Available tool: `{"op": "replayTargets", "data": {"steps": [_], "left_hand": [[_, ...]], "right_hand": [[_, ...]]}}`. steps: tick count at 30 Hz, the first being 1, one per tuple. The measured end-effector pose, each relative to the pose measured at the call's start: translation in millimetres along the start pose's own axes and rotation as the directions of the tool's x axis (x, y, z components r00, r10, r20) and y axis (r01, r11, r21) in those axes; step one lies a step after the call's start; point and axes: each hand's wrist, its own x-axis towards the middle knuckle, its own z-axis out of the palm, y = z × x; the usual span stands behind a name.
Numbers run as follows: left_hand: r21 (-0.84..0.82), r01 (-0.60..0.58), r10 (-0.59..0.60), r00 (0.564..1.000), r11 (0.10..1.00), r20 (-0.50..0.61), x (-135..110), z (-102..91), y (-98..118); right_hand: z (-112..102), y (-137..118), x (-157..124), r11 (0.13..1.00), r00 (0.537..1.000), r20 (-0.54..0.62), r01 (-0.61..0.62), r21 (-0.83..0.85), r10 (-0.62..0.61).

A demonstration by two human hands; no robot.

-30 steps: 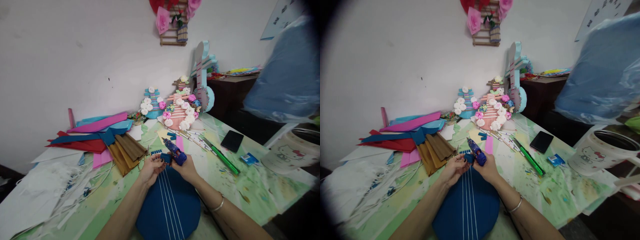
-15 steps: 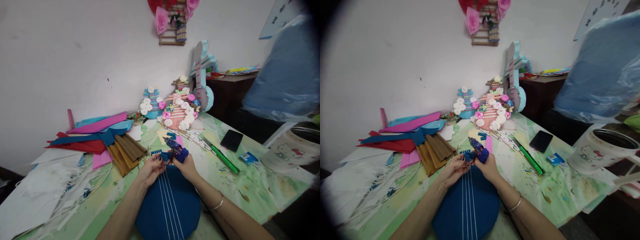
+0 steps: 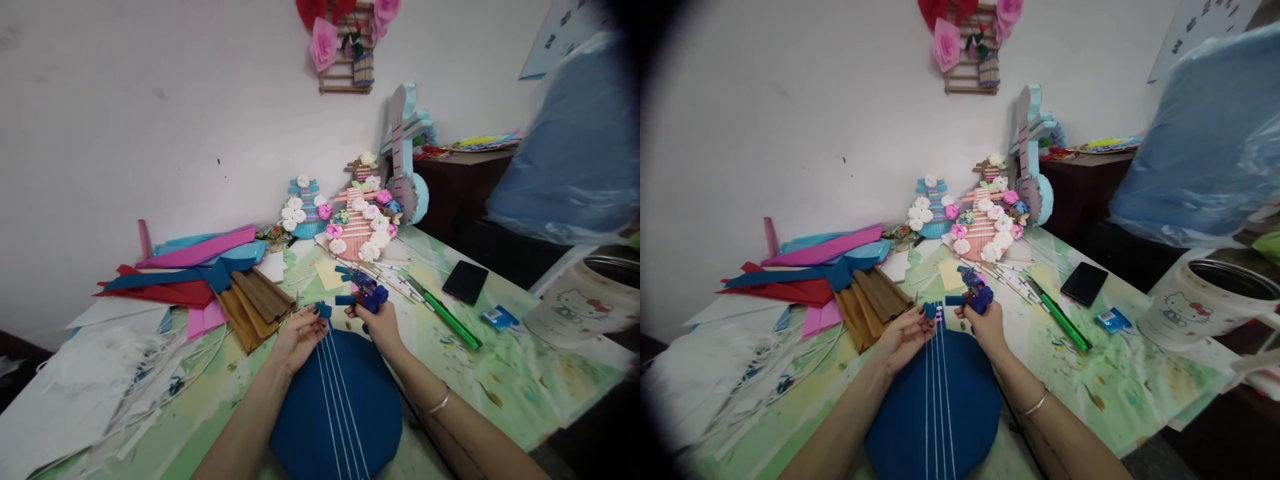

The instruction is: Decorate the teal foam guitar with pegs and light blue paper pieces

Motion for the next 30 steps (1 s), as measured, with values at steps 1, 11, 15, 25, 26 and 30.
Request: {"op": "replayTargets", "data": {"steps": [1,11,15,25,26,30], "left_hand": [[-0.011,-0.02,0.02,1.0,1.0,0.002,0,0.1,2],[0.176,-0.197,0.157,0.963,0.965,0.218,-20,13.2,23],[0.462,-0.368,0.267,0.925,0.807,0.271,-19,11.6,28],[0.811,-0.557,0.54,0.745,0.181,0.391,-12,-12.1,52],[0.811,-0.563,0.55,0.733,0.16,0.4,-12,-12.8,53],[0.821,-0.558,0.591,0.705,0.121,0.392,-12,-12.7,51]], "right_hand": [[-3,4,4,0.999,0.999,-0.039,0.01,-0.049,-0.012],[-20,15,17,0.925,0.979,-0.14,0.087,-0.371,-0.148],[-18,4,13,0.954,0.993,-0.044,0.095,-0.285,-0.112],[-10,-32,-13,0.998,0.91,0.41,0.038,0.055,-0.057],[-9,-31,-14,0.997,0.908,0.415,0.034,0.063,-0.057],[-7,-30,-18,0.998,0.907,0.419,0.022,0.063,-0.047]]}}
